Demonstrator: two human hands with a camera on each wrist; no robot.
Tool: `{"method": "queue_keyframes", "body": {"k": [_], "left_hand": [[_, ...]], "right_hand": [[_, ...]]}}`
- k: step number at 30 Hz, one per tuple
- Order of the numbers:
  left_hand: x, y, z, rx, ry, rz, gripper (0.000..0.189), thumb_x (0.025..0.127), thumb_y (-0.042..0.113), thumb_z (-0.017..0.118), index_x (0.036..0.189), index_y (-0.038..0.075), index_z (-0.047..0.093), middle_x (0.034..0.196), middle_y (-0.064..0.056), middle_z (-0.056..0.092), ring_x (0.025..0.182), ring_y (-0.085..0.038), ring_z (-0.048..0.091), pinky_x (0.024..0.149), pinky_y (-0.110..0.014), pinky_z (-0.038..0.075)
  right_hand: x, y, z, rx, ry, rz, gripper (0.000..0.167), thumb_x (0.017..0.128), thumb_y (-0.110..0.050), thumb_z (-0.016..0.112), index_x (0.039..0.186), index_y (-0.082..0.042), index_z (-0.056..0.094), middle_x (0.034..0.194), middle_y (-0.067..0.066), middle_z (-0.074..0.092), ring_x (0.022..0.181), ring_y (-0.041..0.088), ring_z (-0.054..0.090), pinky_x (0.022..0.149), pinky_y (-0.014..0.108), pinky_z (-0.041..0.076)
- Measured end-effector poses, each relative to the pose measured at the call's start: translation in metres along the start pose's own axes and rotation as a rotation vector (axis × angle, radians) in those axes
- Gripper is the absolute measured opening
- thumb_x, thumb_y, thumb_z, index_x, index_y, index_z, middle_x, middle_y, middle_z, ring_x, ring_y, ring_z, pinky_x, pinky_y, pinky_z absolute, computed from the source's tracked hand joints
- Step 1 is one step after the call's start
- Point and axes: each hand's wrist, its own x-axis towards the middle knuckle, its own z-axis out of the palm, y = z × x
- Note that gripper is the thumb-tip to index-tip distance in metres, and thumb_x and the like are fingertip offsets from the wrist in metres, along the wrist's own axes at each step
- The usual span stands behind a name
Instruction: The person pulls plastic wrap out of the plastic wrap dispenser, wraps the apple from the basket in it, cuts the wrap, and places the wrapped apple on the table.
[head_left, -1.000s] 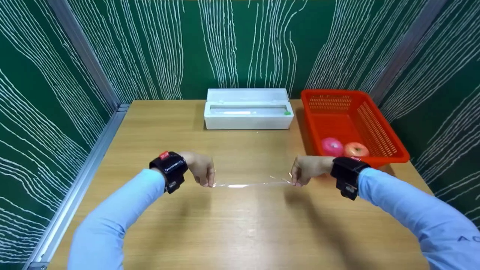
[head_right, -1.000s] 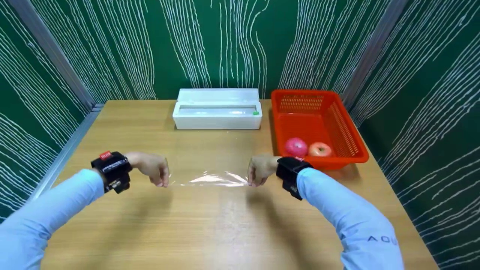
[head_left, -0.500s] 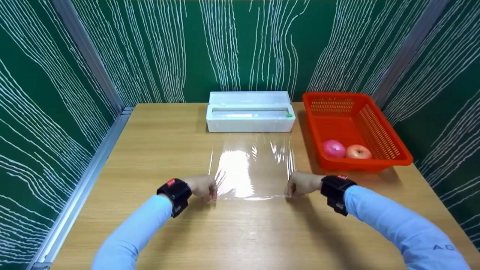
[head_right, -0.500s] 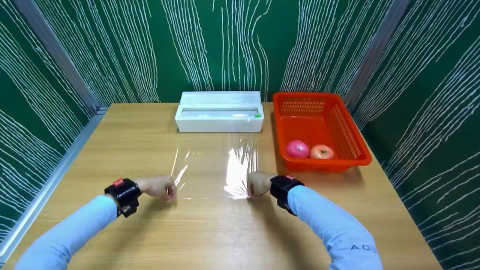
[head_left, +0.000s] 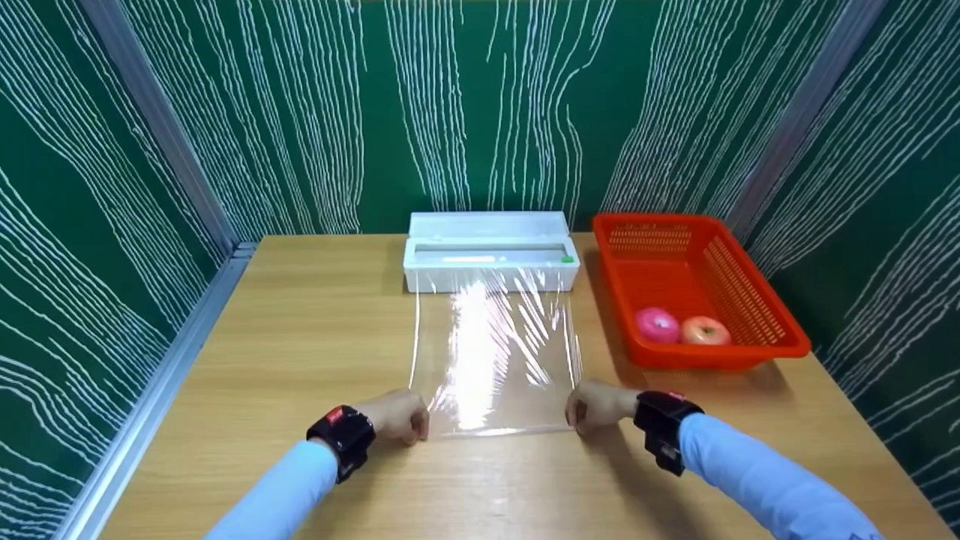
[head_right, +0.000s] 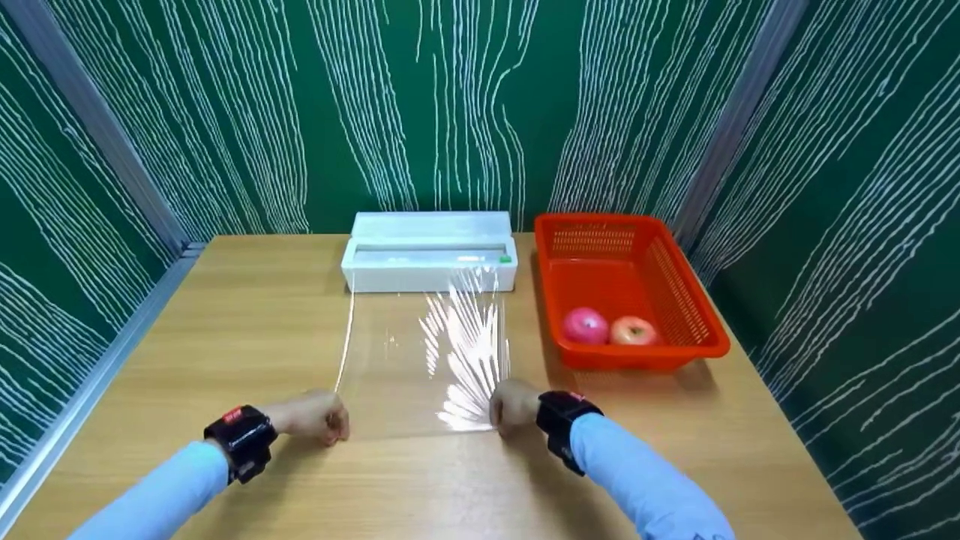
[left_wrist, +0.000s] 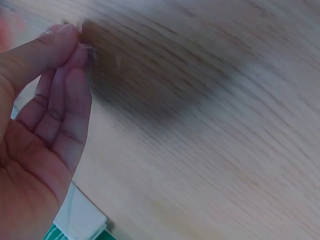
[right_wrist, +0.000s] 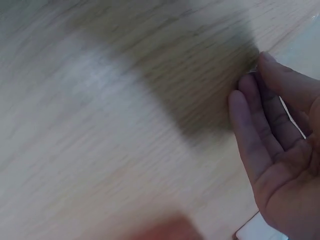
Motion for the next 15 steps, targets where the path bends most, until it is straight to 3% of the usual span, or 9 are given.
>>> {"method": "queue_keyframes", "body": {"k": [6, 15], "left_hand": [[-0.0016, -0.0055, 0.0056, -0.017, 0.039, 0.023, 0.017, 0.065, -0.005, 0.068, 0.072, 0.010, 0.067, 0.068, 0.006, 0.061, 0.061, -0.002, 0.048, 0.057, -0.017, 0.044], [-0.0074, 0.0027, 0.0004, 0.027, 0.018, -0.015, 0.011, 0.068, 0.003, 0.072, 0.073, 0.012, 0.069, 0.068, 0.005, 0.063, 0.063, -0.005, 0.051, 0.061, -0.019, 0.043]], "right_hand": [[-0.0038, 0.0012, 0.0047, 0.062, 0.028, -0.004, 0.010, 0.065, 0.007, 0.068, 0.073, 0.002, 0.068, 0.069, 0.008, 0.066, 0.061, -0.003, 0.048, 0.058, 0.015, 0.045], [-0.0056, -0.0029, 0.0057, -0.054, 0.071, -0.025, 0.014, 0.063, 0.007, 0.070, 0.072, -0.004, 0.071, 0.071, 0.004, 0.069, 0.065, 0.003, 0.057, 0.061, 0.015, 0.047]]}}
